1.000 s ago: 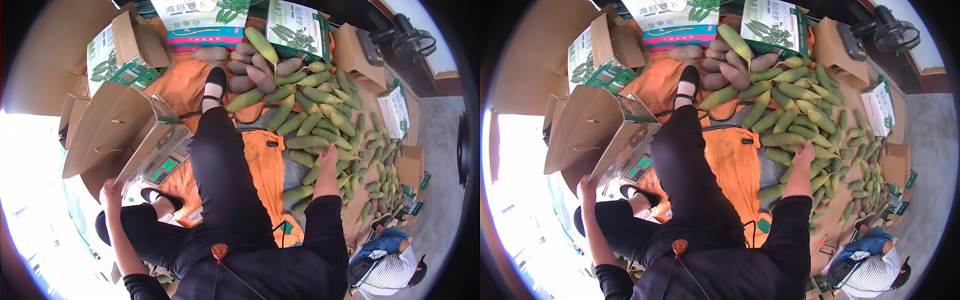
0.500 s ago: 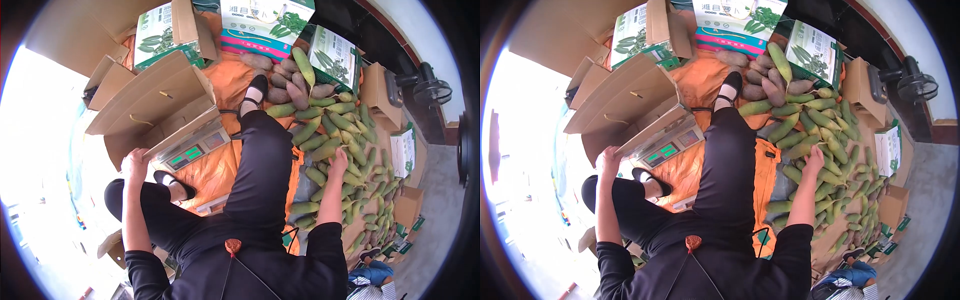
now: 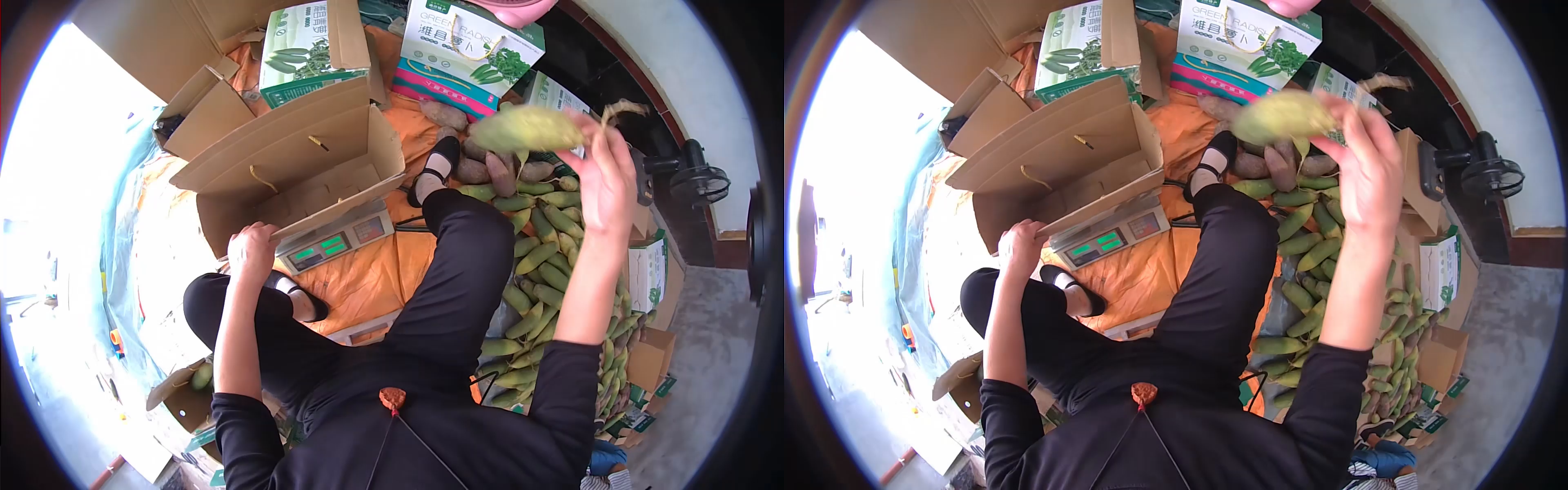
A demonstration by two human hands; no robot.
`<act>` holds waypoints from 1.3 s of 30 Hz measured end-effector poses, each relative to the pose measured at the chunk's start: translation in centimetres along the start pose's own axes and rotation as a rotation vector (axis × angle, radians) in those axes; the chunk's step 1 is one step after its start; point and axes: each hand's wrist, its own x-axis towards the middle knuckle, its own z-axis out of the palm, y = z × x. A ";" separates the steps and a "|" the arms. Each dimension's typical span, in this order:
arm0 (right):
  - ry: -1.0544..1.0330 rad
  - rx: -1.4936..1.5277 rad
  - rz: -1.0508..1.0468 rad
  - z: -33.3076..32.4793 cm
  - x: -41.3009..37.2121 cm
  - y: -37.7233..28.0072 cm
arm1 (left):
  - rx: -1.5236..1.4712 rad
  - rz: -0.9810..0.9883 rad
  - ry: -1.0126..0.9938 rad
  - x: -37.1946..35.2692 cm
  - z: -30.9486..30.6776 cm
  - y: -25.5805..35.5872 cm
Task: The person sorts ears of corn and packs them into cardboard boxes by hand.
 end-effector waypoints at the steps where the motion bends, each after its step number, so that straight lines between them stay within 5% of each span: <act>1: -0.055 0.047 -0.013 1.9 1.0 -0.2 | 0.020 0.019 -0.006 0.0 -0.1 0.0; 9: -0.363 0.286 0.315 16.4 3.7 7.7 | -0.034 0.033 -0.034 -0.8 -0.4 -0.5; 11: -0.448 0.108 0.164 18.7 3.3 12.6 | -0.031 0.027 -0.042 -0.8 0.0 -0.8; 13: -0.514 0.042 0.278 20.6 2.7 17.5 | 0.006 0.028 -0.056 -0.8 0.3 -0.9; 19: -1.064 -0.786 0.081 23.5 3.0 23.8 | -0.068 0.109 0.001 -0.4 2.4 -2.9; 20: -1.250 -1.007 -0.006 25.7 3.0 26.8 | -0.022 0.080 -0.029 -0.6 0.8 -1.3; 21: -1.366 -0.801 -0.188 28.1 3.7 36.8 | 0.009 0.067 -0.033 -0.7 0.3 -0.5; 22: -1.301 -1.103 -0.079 28.4 1.4 31.5 | 0.026 0.077 -0.035 -0.6 0.2 -0.4; 23: -1.219 -1.152 0.181 28.7 0.4 29.2 | 0.044 0.081 -0.039 -0.6 0.1 -0.4; 26: -1.091 -1.174 0.411 29.2 -1.5 24.5 | -0.011 0.027 -0.105 -0.5 0.1 -0.4; 30: -1.339 -1.367 0.572 31.7 -1.6 27.8 | 0.025 0.058 -0.073 -0.5 0.6 -0.8; 35: -1.163 -0.998 0.302 27.2 -1.4 20.8 | -0.047 0.070 -0.070 -0.2 1.4 -2.0; 37: -1.244 -0.865 0.096 27.1 0.2 20.6 | -0.128 0.171 -0.027 0.0 2.3 -3.5; 39: -1.021 -0.650 -0.035 24.6 0.5 18.0 | -0.092 0.154 -0.029 -0.2 1.9 -2.9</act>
